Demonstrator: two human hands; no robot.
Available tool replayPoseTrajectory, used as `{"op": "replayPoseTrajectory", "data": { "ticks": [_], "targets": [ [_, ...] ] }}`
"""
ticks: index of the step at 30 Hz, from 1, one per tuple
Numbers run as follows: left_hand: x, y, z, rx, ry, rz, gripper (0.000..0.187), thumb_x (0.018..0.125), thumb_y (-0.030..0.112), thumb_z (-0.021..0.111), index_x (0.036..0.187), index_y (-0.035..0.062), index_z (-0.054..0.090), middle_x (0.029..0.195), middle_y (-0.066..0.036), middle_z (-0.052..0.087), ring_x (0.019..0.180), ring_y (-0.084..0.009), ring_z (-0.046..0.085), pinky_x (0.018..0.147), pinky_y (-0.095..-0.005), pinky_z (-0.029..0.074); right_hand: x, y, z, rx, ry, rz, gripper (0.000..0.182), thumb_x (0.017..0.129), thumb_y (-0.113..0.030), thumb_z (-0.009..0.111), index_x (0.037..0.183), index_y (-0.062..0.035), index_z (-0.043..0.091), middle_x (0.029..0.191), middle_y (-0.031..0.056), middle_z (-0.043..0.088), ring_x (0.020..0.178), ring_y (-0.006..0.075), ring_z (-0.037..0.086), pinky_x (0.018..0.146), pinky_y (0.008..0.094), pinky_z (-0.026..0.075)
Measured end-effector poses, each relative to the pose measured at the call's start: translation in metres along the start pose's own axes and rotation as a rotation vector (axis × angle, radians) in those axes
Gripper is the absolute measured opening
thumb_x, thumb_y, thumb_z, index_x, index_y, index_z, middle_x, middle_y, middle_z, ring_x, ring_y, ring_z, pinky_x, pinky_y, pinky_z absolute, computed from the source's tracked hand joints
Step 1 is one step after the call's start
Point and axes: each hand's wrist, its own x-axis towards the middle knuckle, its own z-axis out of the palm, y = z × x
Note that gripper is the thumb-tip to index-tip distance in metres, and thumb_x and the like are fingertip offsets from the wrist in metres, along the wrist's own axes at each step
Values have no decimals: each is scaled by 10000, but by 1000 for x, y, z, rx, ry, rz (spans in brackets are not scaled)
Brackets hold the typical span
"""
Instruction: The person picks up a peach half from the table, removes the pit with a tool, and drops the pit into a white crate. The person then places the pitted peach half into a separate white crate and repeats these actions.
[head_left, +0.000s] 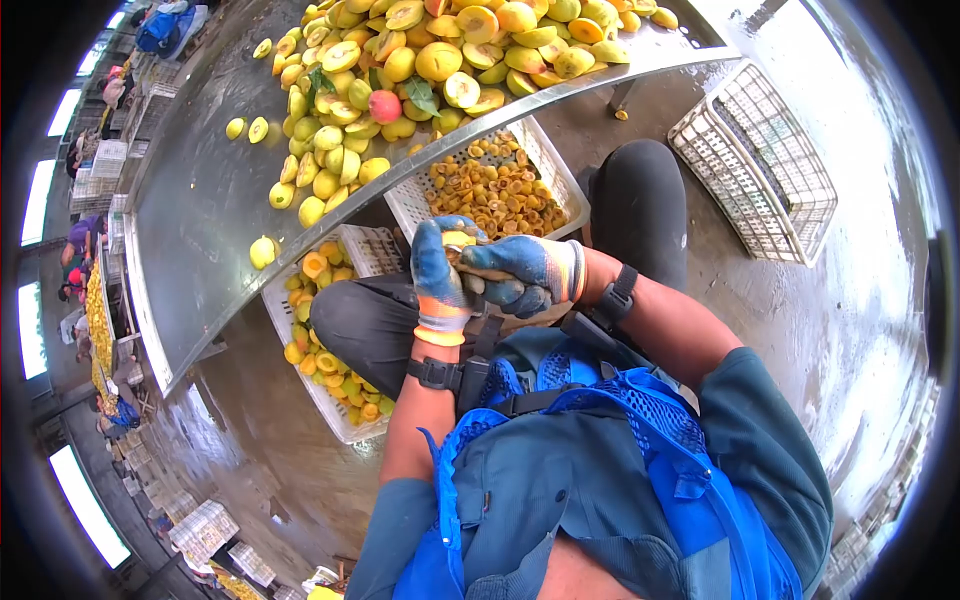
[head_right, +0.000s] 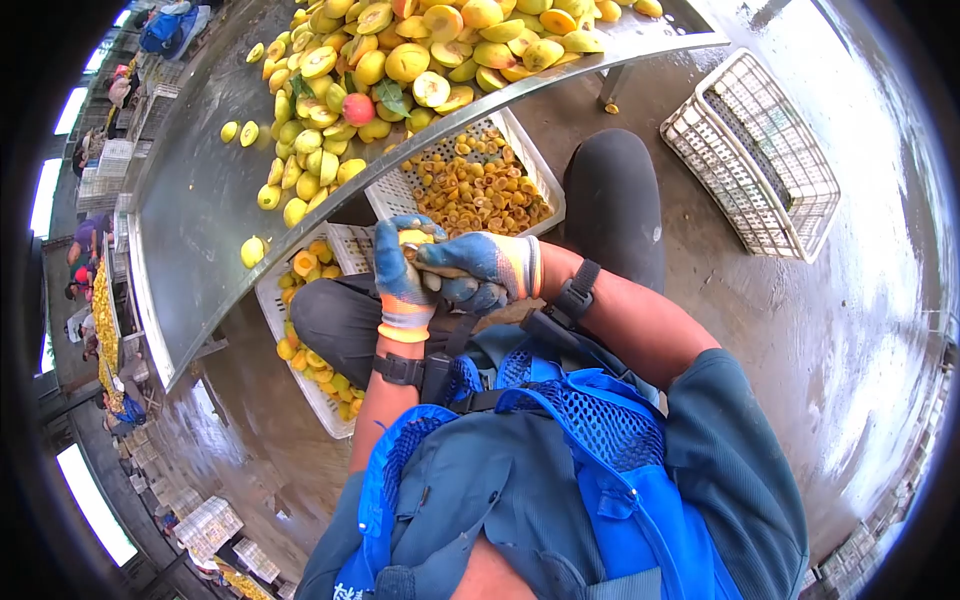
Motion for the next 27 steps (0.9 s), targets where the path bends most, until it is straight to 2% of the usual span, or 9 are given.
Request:
{"op": "replayPoseTrajectory", "data": {
  "ticks": [2, 5, 10, 13, 17, 19, 21, 25, 27],
  "targets": [
    [6, -1, -3, 28, -41, -20, 466, 1063, 514, 540, 1060, 57, 632, 966, -89, 673, 877, -210, 664, 829, -347, 557, 1, 5, -9, 66, -7, 2, 423, 1055, -504, 582, 904, -112, 624, 590, -41, 507, 401, 55, 392, 347, 214, 270],
    [4, -12, -11, 22, -9, -56, 480, 1057, 529, 554, 1067, 57, 638, 965, -84, 679, 864, -203, 666, 820, -346, 560, -5, 4, 4, -142, 119, -39, 423, 1073, -498, 548, 947, -101, 621, 587, -53, 470, 401, 45, 372, 350, 203, 283],
    [0, -14, -6, 11, 50, -33, 342, 1059, 415, 532, 1027, 82, 607, 954, -83, 639, 858, -210, 647, 815, -357, 559, -5, 2, 9, -300, 208, -22, 437, 1082, -502, 523, 954, -95, 615, 575, -60, 434, 388, 44, 346, 345, 207, 286],
    [0, -13, -7, -4, -9, -41, 324, 1059, 392, 531, 1026, 78, 603, 965, -84, 639, 861, -211, 647, 810, -354, 559, 0, 6, -10, 82, -122, 74, 434, 1070, -510, 541, 900, -118, 617, 590, -38, 488, 401, 59, 375, 358, 230, 285],
    [1, -9, -12, -83, 25, -142, 321, 1064, 385, 522, 1022, 75, 593, 964, -86, 636, 857, -207, 644, 809, -350, 558, 2, 12, 10, -261, 213, -47, 439, 1065, -512, 556, 918, -102, 615, 576, -41, 460, 380, 66, 343, 343, 226, 258],
    [-1, -9, -6, -121, 70, -148, 307, 1064, 381, 518, 1009, 86, 585, 935, -82, 624, 844, -203, 636, 800, -344, 555, 6, 15, -8, -15, 6, 10, 435, 1061, -512, 565, 918, -104, 616, 578, -39, 471, 382, 61, 347, 342, 219, 252],
    [-2, -8, -5, -49, 47, -129, 386, 1071, 452, 523, 1028, 77, 601, 926, -89, 643, 834, -204, 646, 801, -350, 559, 4, 14, -12, 183, -168, 67, 420, 1061, -503, 573, 921, -109, 620, 583, -43, 489, 384, 45, 352, 343, 205, 249],
    [-3, -10, -6, -190, 30, -152, 417, 1074, 489, 528, 1062, 82, 615, 907, -84, 657, 825, -208, 654, 804, -357, 562, 4, 18, -7, 124, -100, 21, 389, 1068, -477, 572, 955, -108, 629, 589, -51, 502, 377, 33, 342, 340, 194, 269],
    [-5, -9, -2, -253, 28, -160, 401, 1075, 475, 531, 1066, 84, 618, 908, -81, 660, 820, -208, 656, 803, -355, 562, 3, 21, -7, 231, -122, 28, 381, 1072, -465, 569, 961, -105, 632, 589, -51, 504, 380, 36, 352, 346, 193, 278]
  ]
}}
